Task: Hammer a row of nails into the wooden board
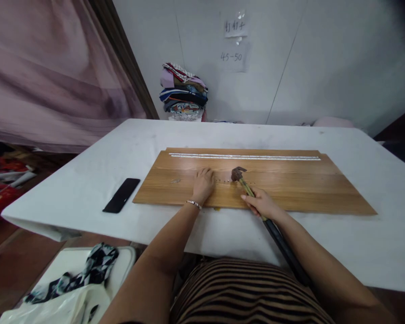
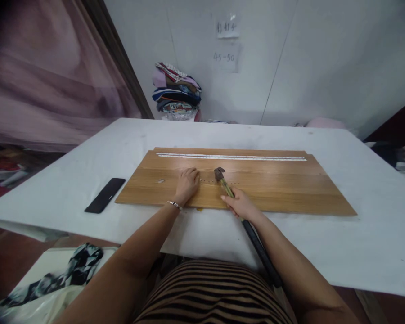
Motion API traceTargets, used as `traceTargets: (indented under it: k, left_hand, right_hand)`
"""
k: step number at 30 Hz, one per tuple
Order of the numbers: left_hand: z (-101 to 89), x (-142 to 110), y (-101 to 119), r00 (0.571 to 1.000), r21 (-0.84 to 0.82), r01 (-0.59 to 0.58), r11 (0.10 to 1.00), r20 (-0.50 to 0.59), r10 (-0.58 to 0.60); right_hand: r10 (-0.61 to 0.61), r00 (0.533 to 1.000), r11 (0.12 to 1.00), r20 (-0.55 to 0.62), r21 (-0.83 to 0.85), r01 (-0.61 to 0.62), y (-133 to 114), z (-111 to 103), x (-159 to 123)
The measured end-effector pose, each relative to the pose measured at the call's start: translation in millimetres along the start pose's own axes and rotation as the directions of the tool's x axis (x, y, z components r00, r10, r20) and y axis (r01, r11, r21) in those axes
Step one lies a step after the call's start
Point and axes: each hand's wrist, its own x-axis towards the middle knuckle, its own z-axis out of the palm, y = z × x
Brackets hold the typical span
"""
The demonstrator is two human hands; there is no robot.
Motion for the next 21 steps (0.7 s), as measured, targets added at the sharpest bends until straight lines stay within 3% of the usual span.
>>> traceTargets:
  k: [21]
  left_hand:
    - [2.8, 0.5, -1.7, 1.0, -0.001, -0.008, 1.0, -0.006, 0.008]
  right_hand:
    - [-0.021, 1.0, 1.0, 0.002, -0.002, 0.021, 2.6, -1.2, 1.9]
